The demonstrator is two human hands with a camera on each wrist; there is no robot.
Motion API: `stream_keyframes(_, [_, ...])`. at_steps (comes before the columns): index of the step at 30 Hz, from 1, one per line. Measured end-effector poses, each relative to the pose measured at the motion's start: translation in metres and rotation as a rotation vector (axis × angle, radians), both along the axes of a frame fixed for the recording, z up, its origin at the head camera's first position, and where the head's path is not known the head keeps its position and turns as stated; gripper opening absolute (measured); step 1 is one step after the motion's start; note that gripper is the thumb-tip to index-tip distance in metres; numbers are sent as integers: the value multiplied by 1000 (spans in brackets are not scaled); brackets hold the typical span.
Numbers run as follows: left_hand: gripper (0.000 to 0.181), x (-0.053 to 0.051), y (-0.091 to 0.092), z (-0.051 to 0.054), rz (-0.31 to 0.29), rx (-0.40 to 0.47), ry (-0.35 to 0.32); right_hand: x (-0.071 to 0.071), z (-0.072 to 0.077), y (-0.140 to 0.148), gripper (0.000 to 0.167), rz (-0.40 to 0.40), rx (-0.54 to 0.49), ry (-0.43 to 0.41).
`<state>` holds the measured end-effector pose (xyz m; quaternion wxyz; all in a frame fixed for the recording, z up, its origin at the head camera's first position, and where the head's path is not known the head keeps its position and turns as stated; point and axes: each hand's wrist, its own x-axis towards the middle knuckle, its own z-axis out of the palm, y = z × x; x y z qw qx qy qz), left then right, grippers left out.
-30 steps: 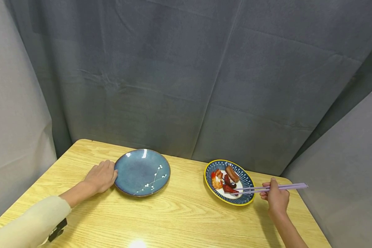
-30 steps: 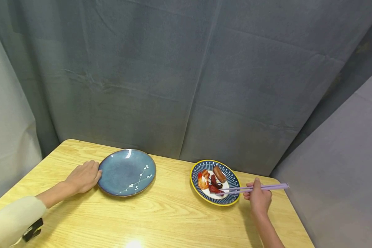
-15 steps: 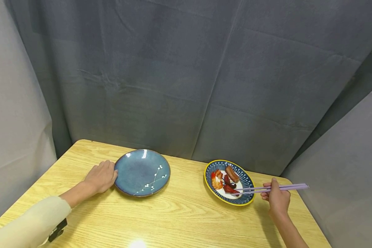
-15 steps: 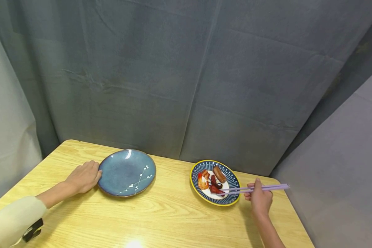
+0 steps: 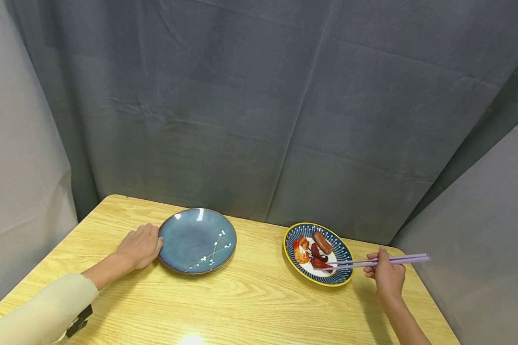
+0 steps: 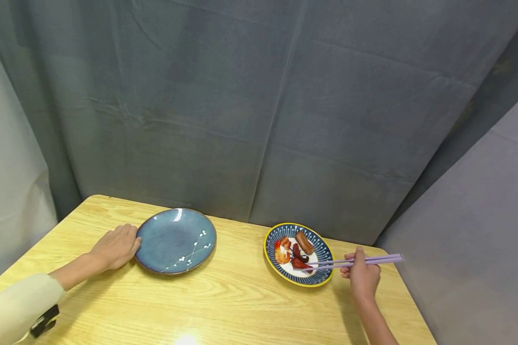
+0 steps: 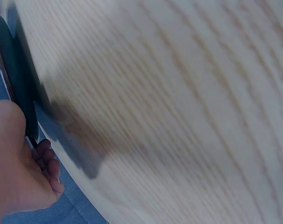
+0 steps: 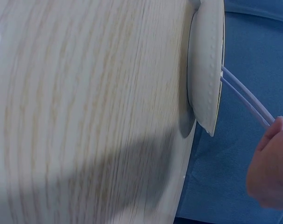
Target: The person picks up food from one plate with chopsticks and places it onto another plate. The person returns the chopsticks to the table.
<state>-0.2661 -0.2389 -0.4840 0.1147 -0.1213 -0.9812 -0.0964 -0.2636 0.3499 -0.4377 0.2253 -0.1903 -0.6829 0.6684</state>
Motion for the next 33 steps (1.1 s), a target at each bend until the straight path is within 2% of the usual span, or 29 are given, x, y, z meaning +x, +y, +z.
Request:
stream_keyframes(15, [22,-3,-2,-5,1,-7,11,3,9,0,50,-1,-12,9])
stream_keyframes(33, [22,-1,-1,-1,-9,-13,16,6,13,1,49,-12,-25,24])
